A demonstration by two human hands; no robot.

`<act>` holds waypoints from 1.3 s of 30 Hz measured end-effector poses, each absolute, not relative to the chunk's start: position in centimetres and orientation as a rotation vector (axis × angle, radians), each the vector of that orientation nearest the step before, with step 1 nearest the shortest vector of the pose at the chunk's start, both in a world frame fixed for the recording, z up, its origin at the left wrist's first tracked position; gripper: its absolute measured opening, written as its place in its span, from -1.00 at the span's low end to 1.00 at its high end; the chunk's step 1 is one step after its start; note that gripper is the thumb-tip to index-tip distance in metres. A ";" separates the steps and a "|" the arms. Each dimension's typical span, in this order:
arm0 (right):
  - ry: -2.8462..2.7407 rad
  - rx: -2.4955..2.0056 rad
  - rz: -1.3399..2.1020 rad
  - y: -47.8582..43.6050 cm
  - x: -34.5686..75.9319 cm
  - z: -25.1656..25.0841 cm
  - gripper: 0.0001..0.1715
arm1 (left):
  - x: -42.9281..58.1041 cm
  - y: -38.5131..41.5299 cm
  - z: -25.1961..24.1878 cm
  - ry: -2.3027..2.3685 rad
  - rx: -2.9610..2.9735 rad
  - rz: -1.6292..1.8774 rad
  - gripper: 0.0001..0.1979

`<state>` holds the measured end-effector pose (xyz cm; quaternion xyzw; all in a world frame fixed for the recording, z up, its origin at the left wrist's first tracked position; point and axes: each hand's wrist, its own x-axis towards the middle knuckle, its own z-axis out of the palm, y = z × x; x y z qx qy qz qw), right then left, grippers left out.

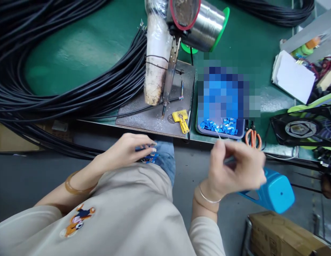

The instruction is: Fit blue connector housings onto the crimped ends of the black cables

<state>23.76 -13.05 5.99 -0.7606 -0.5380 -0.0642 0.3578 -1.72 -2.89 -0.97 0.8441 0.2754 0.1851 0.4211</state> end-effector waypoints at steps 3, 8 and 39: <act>-1.428 -2.084 -0.392 -9.4 26.3 4.6 -0.82 | -1.9 -1.6 0.1 0.830 2.132 0.948 -0.86; -1.215 -2.609 -0.338 -5.0 31.5 3.0 -0.85 | -1.1 2.0 -0.1 1.156 2.527 1.015 -0.84; -1.459 -1.427 -0.192 -8.0 16.9 2.4 -0.84 | 1.2 -1.4 1.5 0.789 1.100 0.851 -0.88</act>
